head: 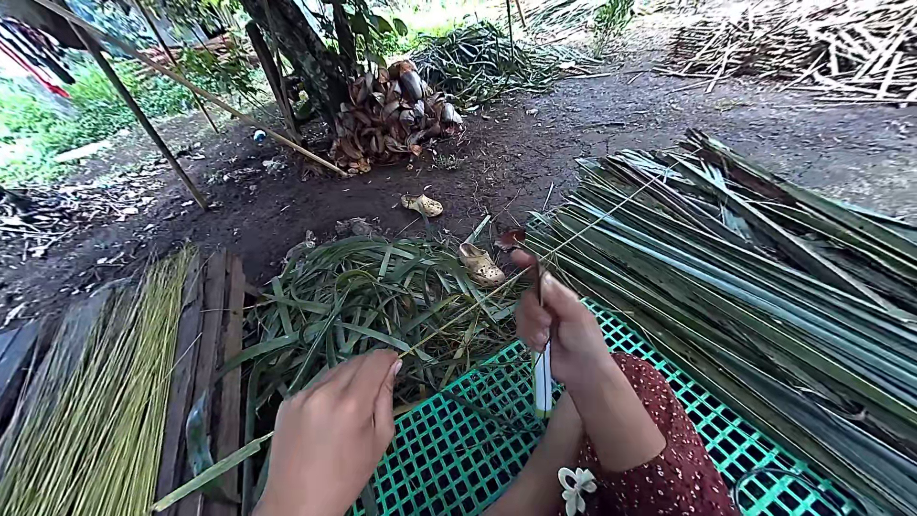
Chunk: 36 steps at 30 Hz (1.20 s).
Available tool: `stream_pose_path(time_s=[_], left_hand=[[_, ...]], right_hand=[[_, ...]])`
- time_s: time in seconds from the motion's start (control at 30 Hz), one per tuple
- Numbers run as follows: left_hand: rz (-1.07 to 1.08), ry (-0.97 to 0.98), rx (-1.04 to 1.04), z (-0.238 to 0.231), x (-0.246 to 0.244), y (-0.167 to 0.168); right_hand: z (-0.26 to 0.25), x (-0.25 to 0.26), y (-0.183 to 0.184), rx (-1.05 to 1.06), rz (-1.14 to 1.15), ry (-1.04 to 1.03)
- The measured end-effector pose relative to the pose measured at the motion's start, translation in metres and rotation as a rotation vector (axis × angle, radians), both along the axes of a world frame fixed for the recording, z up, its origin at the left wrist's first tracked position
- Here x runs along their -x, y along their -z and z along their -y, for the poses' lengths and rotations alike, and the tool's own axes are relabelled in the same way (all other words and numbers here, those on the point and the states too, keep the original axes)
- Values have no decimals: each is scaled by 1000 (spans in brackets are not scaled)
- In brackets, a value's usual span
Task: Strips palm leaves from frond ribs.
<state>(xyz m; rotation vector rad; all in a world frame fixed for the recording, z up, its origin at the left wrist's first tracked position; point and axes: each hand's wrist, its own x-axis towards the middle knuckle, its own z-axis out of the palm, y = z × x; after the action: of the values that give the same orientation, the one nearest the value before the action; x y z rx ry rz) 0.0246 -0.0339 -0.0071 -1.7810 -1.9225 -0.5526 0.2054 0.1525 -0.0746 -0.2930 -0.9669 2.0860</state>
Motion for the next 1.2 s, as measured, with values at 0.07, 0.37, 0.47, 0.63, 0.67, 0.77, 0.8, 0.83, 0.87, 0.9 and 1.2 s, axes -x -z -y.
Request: stream_pose_path(time_s=[0.07, 0.37, 0.47, 0.63, 0.67, 0.77, 0.8, 0.83, 0.87, 0.9, 1.2], left_hand=[[-26, 3, -11, -2, -2, 1], [-12, 62, -5, 16, 18, -6], [11, 28, 36, 21, 21, -8], [71, 36, 124, 17, 13, -9], [96, 49, 144, 16, 11, -9], [242, 95, 237, 21, 14, -12], [297, 105, 266, 24, 19, -13], [342, 104, 285, 27, 24, -15], [377, 94, 295, 31, 31, -16], [401, 78, 296, 34, 37, -16], [277, 49, 203, 15, 13, -16]], right_hand=[[24, 7, -2, -38, -16, -218], [-31, -17, 10, 22, -1, 162], [-46, -24, 12, 115, -22, 266], [17, 1, 7, -4, -51, -185], [30, 7, 5, -9, -71, -271], [38, 10, 4, -37, -98, -327], [30, 5, 5, -36, -92, -269], [19, -1, 7, -22, -78, -185], [4, -9, 9, -3, -61, -82], [-11, -18, 11, 24, -48, 29], [6, -9, 8, -45, -45, 48]])
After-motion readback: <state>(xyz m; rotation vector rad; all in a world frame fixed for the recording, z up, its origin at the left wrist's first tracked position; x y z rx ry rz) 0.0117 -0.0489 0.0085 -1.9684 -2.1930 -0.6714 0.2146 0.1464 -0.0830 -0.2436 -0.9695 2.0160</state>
